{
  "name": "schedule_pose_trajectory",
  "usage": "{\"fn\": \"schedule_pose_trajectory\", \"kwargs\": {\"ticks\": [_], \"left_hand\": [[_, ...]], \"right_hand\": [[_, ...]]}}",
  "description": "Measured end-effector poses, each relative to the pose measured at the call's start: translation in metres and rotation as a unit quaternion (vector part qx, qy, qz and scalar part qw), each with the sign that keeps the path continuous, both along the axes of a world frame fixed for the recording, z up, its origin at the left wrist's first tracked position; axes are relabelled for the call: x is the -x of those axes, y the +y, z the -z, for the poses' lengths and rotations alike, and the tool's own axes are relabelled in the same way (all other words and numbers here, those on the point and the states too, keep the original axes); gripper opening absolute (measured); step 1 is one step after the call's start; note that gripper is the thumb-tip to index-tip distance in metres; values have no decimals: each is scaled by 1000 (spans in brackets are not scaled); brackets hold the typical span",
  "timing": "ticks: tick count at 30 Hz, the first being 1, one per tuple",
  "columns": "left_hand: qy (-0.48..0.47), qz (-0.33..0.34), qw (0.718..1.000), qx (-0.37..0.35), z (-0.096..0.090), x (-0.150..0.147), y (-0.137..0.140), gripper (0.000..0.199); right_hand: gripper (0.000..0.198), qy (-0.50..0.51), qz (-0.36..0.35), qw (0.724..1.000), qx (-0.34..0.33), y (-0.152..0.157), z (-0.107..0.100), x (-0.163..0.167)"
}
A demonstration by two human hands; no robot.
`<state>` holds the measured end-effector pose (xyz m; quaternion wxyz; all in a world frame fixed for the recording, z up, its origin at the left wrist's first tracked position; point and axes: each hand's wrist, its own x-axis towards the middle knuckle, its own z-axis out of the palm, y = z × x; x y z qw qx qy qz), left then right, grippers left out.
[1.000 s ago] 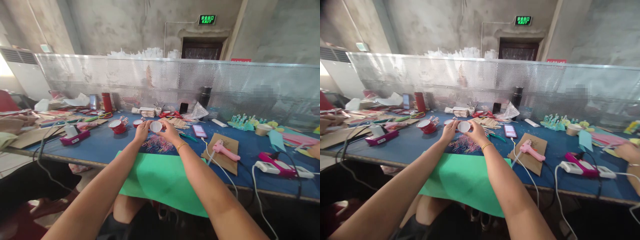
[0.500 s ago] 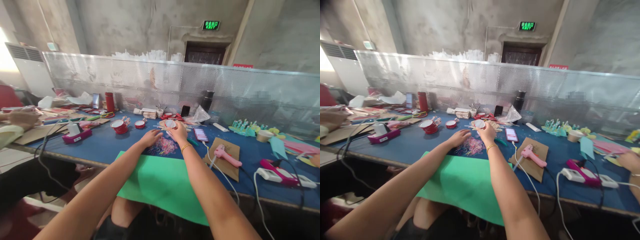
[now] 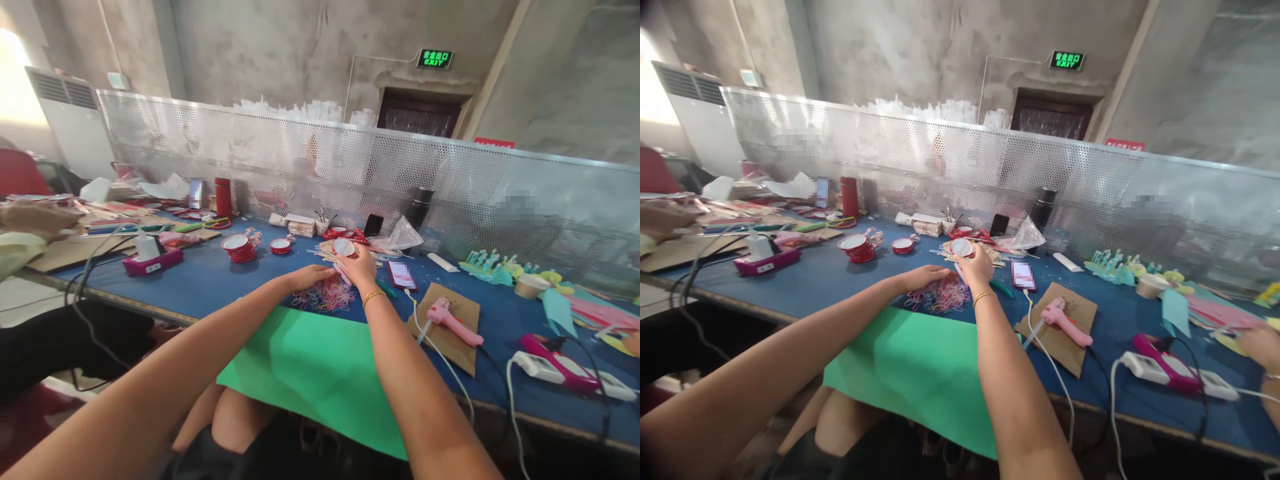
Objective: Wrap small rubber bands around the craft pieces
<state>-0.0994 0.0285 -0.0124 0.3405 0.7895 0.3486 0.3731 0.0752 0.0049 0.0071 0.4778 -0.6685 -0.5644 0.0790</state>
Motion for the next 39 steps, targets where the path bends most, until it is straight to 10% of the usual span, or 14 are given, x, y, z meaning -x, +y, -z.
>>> {"fn": "schedule_pose_trajectory", "kwargs": {"ticks": [5, 10, 21, 39], "left_hand": [[-77, 31, 988, 127, -18, 35, 6, 57], [-79, -131, 988, 35, -23, 67, 29, 42], [216, -100, 961, -139, -14, 42, 39, 27], [194, -206, 945, -162, -14, 69, 25, 17]], "right_hand": [[50, -80, -41, 995, 45, -7, -1, 9], [40, -183, -54, 978, 83, -11, 2, 27], [31, -130, -43, 985, 107, -3, -2, 11], [18, -215, 77, 960, 162, -20, -14, -17]]}}
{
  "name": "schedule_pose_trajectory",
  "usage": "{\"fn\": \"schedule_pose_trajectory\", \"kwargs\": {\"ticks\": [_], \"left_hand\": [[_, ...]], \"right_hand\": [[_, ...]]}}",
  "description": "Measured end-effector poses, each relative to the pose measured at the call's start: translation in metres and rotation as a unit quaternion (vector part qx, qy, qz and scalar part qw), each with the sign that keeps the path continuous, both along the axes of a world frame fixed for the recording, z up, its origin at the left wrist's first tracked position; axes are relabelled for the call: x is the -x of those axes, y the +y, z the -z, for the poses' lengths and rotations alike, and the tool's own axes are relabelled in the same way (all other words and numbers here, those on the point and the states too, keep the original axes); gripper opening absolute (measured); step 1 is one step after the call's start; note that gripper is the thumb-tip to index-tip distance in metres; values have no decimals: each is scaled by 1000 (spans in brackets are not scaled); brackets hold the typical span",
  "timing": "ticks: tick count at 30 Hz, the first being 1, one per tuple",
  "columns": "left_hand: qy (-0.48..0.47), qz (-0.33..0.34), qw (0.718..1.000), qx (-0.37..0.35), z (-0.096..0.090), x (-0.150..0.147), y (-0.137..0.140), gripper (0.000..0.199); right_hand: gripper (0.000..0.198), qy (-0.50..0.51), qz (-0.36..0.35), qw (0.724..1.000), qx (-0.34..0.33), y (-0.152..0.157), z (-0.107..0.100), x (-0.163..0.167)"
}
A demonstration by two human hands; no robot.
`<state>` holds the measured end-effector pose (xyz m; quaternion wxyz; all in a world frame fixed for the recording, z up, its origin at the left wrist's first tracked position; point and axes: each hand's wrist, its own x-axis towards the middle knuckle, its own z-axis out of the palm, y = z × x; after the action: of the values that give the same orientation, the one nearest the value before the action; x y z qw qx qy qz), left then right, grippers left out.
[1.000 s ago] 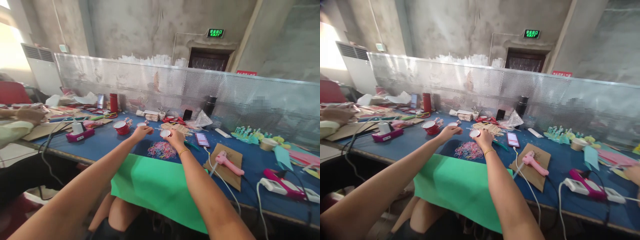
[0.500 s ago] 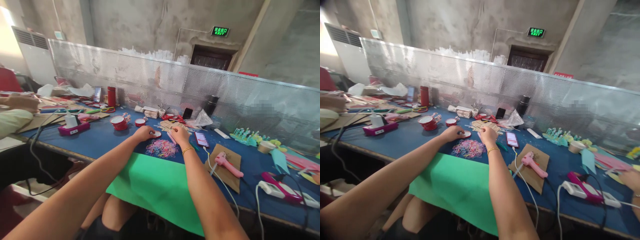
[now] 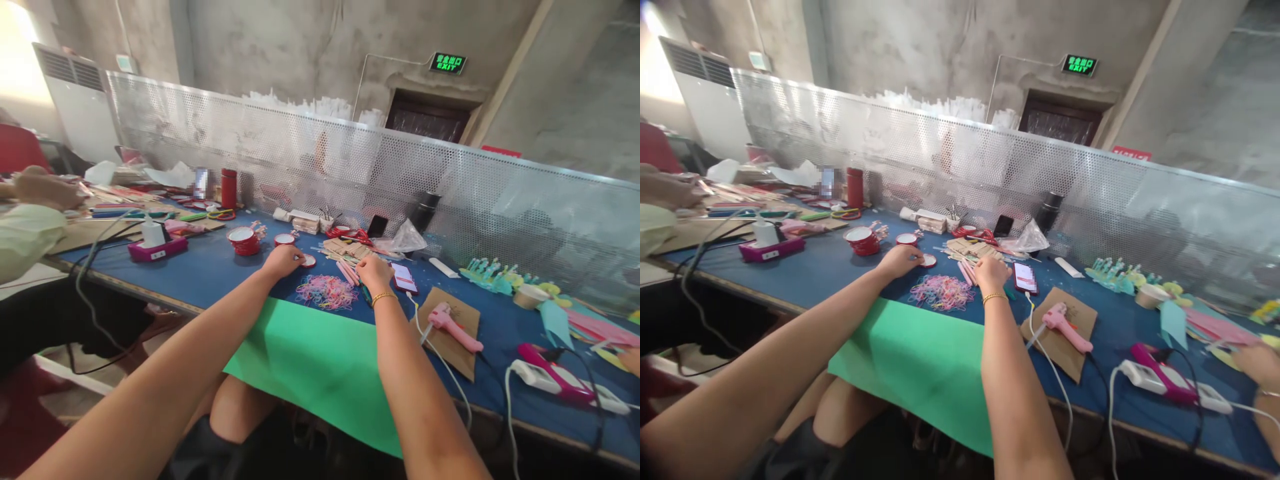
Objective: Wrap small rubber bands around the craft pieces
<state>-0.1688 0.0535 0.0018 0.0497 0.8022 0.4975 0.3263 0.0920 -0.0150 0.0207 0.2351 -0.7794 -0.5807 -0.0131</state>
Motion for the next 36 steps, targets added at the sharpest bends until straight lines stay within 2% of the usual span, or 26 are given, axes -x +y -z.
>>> {"fn": "schedule_pose_trajectory", "kwargs": {"ticks": [3, 7, 12, 15, 19, 24, 27, 31, 36], "left_hand": [[-23, -62, 998, -2, -2, 0, -4, 28], [-75, -130, 989, -8, -5, 2, -9, 45], [-109, -142, 982, -56, -8, 1, -11, 33], [-74, -163, 983, -34, -7, -1, -13, 22], [-39, -178, 983, -13, -8, -8, -18, 21], [-26, -144, 987, -63, -23, -22, -8, 19], [0, -103, 992, -77, -38, -34, 12, 7], [48, -26, 996, -71, -45, -48, 44, 33], [155, 50, 985, -61, -38, -63, 76, 37]], "right_hand": [[18, 1, -3, 1000, 0, 1, 1, 1], [28, 2, -7, 999, -35, 0, 1, 3], [36, 13, -8, 997, -70, -4, -1, 5], [30, 23, -3, 997, -72, -3, -1, 5], [24, 38, 6, 997, -73, -1, 2, 5], [23, 29, -8, 996, -82, -2, 5, 11], [22, 17, -23, 995, -93, -5, 5, 17], [21, 6, -43, 994, -99, -6, 4, 22], [21, -2, -50, 993, -108, -6, 4, 26]]}}
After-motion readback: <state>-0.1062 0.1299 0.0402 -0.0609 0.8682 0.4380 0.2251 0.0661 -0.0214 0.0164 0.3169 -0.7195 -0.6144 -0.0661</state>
